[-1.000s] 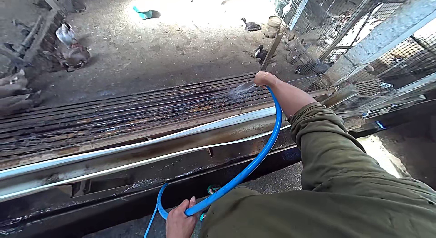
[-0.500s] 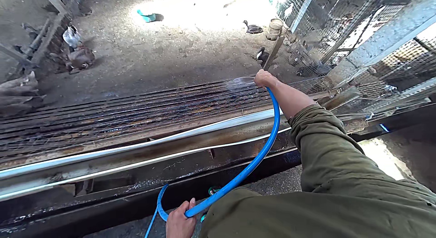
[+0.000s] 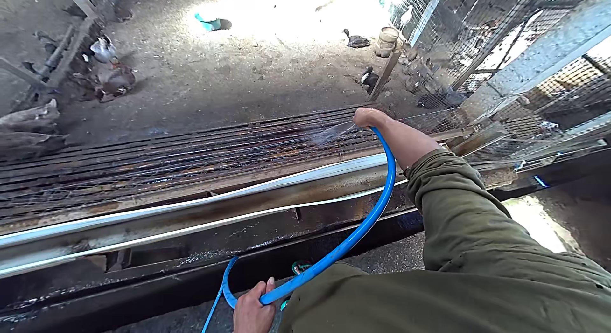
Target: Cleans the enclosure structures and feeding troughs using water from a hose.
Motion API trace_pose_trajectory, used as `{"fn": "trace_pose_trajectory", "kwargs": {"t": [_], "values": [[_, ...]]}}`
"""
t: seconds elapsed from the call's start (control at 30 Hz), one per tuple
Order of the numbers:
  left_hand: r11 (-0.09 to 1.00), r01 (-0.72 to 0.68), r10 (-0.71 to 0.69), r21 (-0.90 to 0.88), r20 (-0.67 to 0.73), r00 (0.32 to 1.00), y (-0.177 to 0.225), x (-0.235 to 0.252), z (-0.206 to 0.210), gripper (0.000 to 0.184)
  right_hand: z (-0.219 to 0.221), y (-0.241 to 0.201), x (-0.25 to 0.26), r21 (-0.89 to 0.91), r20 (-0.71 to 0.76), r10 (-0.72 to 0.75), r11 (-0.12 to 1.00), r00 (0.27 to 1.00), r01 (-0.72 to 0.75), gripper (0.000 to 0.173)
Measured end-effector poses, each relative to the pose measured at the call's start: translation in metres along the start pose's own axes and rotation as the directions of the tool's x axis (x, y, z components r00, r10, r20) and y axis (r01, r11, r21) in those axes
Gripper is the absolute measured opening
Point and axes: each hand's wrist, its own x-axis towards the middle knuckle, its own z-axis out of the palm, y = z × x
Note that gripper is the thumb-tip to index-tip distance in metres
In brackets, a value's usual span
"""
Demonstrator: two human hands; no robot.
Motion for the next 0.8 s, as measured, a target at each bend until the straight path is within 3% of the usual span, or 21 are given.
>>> {"fn": "trace_pose_trajectory", "kwargs": {"t": [0.23, 0.6, 0.8], "values": [[1.0, 0.018, -0.018, 0.002, 0.007, 1.0, 0.0, -0.002, 0.002, 0.051, -0.003, 0.004, 0.006, -0.038, -0.049, 0.048, 0.998, 0.998, -0.05, 0.032], [1.0, 0.003, -0.004, 0.021, 0.042, 0.999, 0.002, 0.004, -0.003, 0.051, 0.003, -0.008, 0.016, 0.115, -0.028, -0.049, 0.992, 0.998, 0.052, 0.028], [1.0, -0.007, 0.006, 0.013, 0.06, 0.998, 0.007, 0.009, 0.0, 0.05, -0.01, 0.008, 0.007, 0.052, -0.068, 0.036, 0.998, 0.997, -0.033, 0.031]]}}
